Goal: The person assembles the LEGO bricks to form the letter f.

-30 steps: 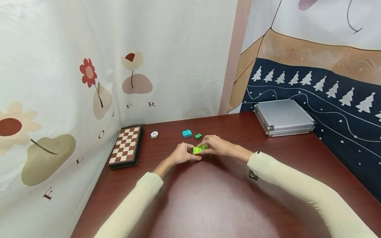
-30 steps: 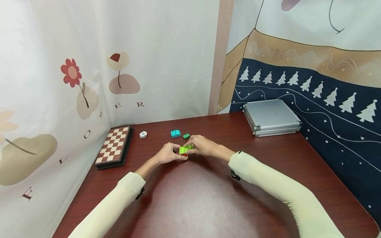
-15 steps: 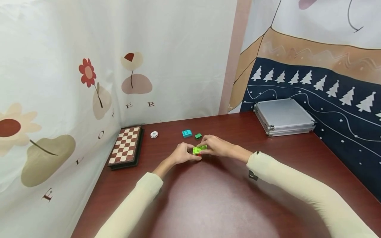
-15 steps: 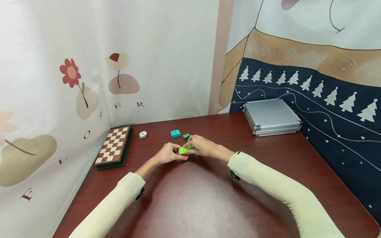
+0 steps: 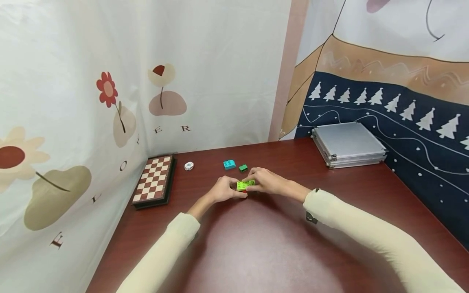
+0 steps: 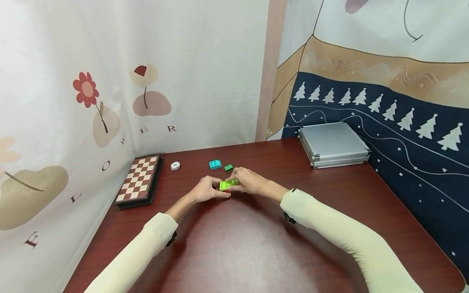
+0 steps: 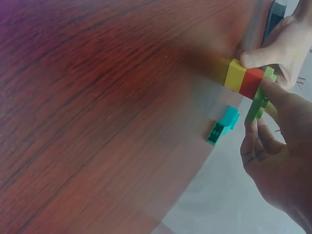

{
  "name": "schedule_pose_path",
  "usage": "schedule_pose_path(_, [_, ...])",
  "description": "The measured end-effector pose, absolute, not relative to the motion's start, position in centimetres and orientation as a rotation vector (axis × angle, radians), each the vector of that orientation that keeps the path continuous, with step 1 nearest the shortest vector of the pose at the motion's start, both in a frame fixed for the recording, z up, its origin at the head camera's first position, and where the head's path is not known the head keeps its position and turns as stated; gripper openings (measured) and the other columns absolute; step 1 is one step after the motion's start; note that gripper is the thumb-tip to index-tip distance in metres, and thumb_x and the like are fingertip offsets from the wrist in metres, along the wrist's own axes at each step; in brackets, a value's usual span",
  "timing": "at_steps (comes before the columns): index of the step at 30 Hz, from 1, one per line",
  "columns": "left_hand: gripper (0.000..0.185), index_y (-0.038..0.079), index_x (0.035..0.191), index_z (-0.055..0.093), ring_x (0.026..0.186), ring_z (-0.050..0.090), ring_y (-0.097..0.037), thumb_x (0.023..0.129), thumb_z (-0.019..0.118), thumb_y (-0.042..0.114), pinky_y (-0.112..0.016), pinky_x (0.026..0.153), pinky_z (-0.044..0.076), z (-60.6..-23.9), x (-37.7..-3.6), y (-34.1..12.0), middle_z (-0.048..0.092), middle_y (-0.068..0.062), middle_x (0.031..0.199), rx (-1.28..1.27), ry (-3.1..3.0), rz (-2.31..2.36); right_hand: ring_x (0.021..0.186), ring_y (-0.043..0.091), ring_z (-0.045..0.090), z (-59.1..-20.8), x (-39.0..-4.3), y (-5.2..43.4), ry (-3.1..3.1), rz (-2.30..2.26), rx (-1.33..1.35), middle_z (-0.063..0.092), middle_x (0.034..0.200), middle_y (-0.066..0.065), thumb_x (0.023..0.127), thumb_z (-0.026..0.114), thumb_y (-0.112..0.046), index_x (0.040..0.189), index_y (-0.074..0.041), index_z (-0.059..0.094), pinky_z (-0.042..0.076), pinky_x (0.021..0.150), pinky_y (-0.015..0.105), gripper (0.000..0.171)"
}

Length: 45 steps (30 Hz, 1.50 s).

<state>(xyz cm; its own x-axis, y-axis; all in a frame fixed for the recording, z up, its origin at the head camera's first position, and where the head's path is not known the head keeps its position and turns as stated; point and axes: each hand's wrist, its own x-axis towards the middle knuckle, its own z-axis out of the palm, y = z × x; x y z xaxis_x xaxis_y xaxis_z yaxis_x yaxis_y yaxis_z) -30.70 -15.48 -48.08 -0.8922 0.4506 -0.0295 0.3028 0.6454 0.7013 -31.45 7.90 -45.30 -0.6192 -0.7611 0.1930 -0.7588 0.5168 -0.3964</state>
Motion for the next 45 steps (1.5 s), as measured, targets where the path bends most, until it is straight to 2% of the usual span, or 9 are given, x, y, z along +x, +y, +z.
schedule_pose_path(4, [0.026, 0.015, 0.099, 0.078, 0.063, 0.057, -0.006, 0.083, 0.090, 0.033, -0.024, 0.061, 0.047, -48.19, -30.70, -15.49, 0.070, 0.006, 0.072, 0.623, 2.666, 1.069, 0.089, 0.016, 0.058, -45.25, -31.32, 7.84, 2.742, -0.686, -1.365, 0.067, 0.112, 0.008, 0.098, 0.075, -0.027, 0.129, -0.011, 0.074, 0.052, 0.076, 0.026, 0.035])
schedule_pose_path(12, [0.027, 0.014, 0.101, 0.079, 0.064, 0.059, -0.007, 0.082, 0.091, 0.031, -0.024, 0.062, 0.048, -47.95, -30.44, -15.71, 0.072, 0.005, 0.074, 0.607, 2.684, 1.067, 0.088, 0.019, 0.059, -45.10, -31.17, 7.44, 2.765, -0.655, -1.386, 0.067, 0.109, 0.008, 0.097, 0.077, -0.027, 0.128, -0.010, 0.075, 0.052, 0.073, 0.026, 0.035])
schedule_pose_path(20, [0.028, 0.015, 0.101, 0.079, 0.063, 0.058, -0.006, 0.083, 0.090, 0.032, -0.024, 0.060, 0.048, -48.17, -30.57, -15.30, 0.071, 0.006, 0.073, 0.614, 2.674, 1.064, 0.098, 0.019, 0.063, -45.18, -30.93, 7.81, 2.828, -0.570, -1.424, 0.068, 0.112, 0.007, 0.096, 0.077, -0.031, 0.125, -0.011, 0.076, 0.055, 0.080, 0.028, 0.035])
schedule_pose_path(35, [0.028, 0.013, 0.101, 0.077, 0.059, 0.060, -0.008, 0.084, 0.090, 0.031, -0.024, 0.057, 0.047, -47.56, -30.47, -14.85, 0.070, 0.006, 0.070, 0.663, 2.713, 1.003, 0.099, 0.018, 0.064, -45.52, -31.02, 7.77, 2.912, -0.467, -1.551, 0.069, 0.112, 0.006, 0.097, 0.076, -0.029, 0.120, -0.009, 0.077, 0.057, 0.083, 0.032, 0.030])
schedule_pose_path(41, [0.031, 0.012, 0.107, 0.074, 0.059, 0.062, -0.010, 0.086, 0.088, 0.031, -0.025, 0.058, 0.050, -47.70, -29.96, -15.08, 0.070, 0.002, 0.074, 0.647, 2.735, 0.974, 0.098, 0.017, 0.064, -45.64, -31.34, 7.68, 2.876, -0.492, -1.535, 0.070, 0.112, 0.005, 0.096, 0.077, -0.033, 0.123, -0.011, 0.077, 0.056, 0.085, 0.032, 0.035])
schedule_pose_path(45, [0.034, 0.009, 0.108, 0.072, 0.059, 0.062, -0.009, 0.086, 0.088, 0.031, -0.025, 0.057, 0.050, -47.90, -29.88, -15.23, 0.068, 0.003, 0.076, 0.666, 2.764, 0.966, 0.097, 0.018, 0.063, -45.54, -31.45, 7.85, 2.846, -0.540, -1.526, 0.070, 0.116, 0.008, 0.095, 0.078, -0.034, 0.130, -0.007, 0.073, 0.055, 0.085, 0.032, 0.044])
